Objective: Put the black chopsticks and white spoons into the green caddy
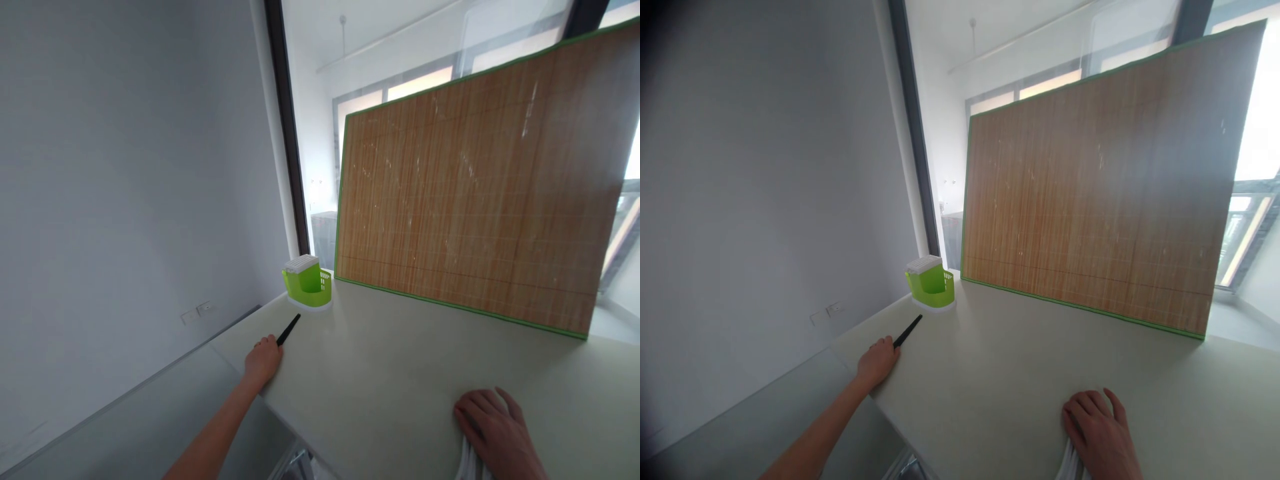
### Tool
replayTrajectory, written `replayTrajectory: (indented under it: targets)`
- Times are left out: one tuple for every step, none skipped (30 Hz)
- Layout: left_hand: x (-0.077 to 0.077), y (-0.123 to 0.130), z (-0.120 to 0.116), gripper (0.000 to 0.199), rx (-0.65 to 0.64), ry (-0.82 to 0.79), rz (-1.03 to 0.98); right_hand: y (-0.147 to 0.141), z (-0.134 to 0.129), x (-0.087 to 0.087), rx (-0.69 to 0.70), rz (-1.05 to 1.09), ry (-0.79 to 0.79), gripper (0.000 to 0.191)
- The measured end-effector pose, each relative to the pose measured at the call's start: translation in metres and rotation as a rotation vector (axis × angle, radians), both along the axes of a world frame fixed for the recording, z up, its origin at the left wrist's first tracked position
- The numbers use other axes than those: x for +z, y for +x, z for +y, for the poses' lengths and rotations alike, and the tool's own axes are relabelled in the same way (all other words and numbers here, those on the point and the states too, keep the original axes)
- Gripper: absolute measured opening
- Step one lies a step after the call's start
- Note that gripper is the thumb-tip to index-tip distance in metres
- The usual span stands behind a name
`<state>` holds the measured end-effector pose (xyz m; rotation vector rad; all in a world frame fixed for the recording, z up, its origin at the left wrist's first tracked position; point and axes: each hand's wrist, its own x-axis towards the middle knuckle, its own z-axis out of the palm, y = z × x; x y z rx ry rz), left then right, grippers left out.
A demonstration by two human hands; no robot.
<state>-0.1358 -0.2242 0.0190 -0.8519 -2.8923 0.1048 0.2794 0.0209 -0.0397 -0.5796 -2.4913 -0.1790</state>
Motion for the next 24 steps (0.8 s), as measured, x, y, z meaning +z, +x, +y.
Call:
replayTrajectory:
  targets:
    - [-0.002, 0.006, 0.004, 0.033, -0.016, 0.002, -0.009, 0.000, -0.001, 0.001, -0.001, -0.001, -0.004, 0.009]
    - [-0.004, 0.014, 0.008, 0.033, -0.033, 0.004, -0.018, 0.000, -0.001, 0.002, -0.002, -0.001, -0.008, 0.010]
    - [-0.006, 0.022, 0.012, 0.032, -0.049, 0.004, -0.027, -0.001, -0.002, 0.003, -0.003, -0.002, -0.010, 0.010]
    - [-0.008, 0.031, 0.016, 0.031, -0.066, 0.004, -0.034, -0.001, -0.003, 0.003, -0.003, -0.004, -0.012, 0.010]
    - [-0.010, 0.042, 0.021, 0.030, -0.087, 0.005, -0.042, -0.001, -0.003, 0.004, -0.004, -0.005, -0.013, 0.010]
    - [-0.012, 0.054, 0.026, 0.029, -0.112, 0.006, -0.053, -0.001, -0.003, 0.005, -0.004, -0.006, -0.013, 0.010]
    - [-0.012, 0.066, 0.031, 0.029, -0.142, 0.008, -0.070, -0.001, -0.004, 0.005, -0.004, -0.008, -0.012, 0.010]
    - [-0.013, 0.080, 0.035, 0.029, -0.172, 0.009, -0.094, -0.001, -0.004, 0.005, -0.003, -0.009, -0.010, 0.009]
    - [-0.012, 0.094, 0.040, 0.029, -0.203, 0.012, -0.121, -0.001, -0.003, 0.005, -0.002, -0.009, -0.006, 0.009]
    - [-0.012, 0.108, 0.044, 0.030, -0.230, 0.015, -0.149, -0.001, -0.003, 0.006, -0.001, -0.008, -0.001, 0.009]
    - [-0.011, 0.123, 0.047, 0.030, -0.257, 0.019, -0.177, -0.001, -0.003, 0.006, 0.001, -0.006, 0.004, 0.010]
    - [-0.010, 0.137, 0.051, 0.029, -0.281, 0.023, -0.200, -0.001, -0.003, 0.006, 0.002, -0.003, 0.008, 0.010]
    - [-0.010, 0.151, 0.054, 0.029, -0.303, 0.027, -0.219, -0.001, -0.003, 0.006, 0.002, 0.000, 0.012, 0.010]
    - [-0.009, 0.164, 0.057, 0.029, -0.323, 0.031, -0.235, -0.001, -0.004, 0.006, 0.002, 0.002, 0.012, 0.010]
    - [-0.010, 0.177, 0.060, 0.029, -0.345, 0.034, -0.249, -0.001, -0.004, 0.007, 0.000, 0.004, 0.012, 0.010]
    - [-0.010, 0.189, 0.063, 0.029, -0.365, 0.032, -0.265, -0.002, -0.005, 0.008, -0.001, 0.005, 0.009, 0.010]
    - [-0.011, 0.201, 0.065, 0.029, -0.385, 0.027, -0.280, -0.002, -0.005, 0.008, -0.003, 0.005, 0.004, 0.010]
    - [-0.012, 0.211, 0.068, 0.029, -0.408, 0.023, -0.294, -0.002, -0.006, 0.009, -0.004, 0.004, -0.001, 0.010]
    - [-0.012, 0.221, 0.071, 0.029, -0.433, 0.019, -0.307, -0.002, -0.006, 0.010, -0.002, 0.002, -0.006, 0.010]
    - [-0.012, 0.230, 0.073, 0.029, -0.458, 0.014, -0.318, -0.002, -0.007, 0.011, 0.003, -0.001, -0.011, 0.010]
    - [-0.012, 0.239, 0.075, 0.029, -0.479, 0.011, -0.330, -0.003, -0.008, 0.012, 0.012, -0.004, -0.013, 0.009]
    - [-0.012, 0.247, 0.077, 0.030, -0.497, 0.010, -0.341, -0.003, -0.009, 0.013, 0.024, -0.004, -0.012, 0.009]
    - [-0.012, 0.254, 0.079, 0.030, -0.513, 0.009, -0.354, -0.004, -0.010, 0.014, 0.042, -0.002, -0.007, 0.008]
    - [-0.012, 0.260, 0.081, 0.031, -0.529, 0.007, -0.369, -0.005, -0.011, 0.015, 0.062, 0.002, 0.000, 0.008]
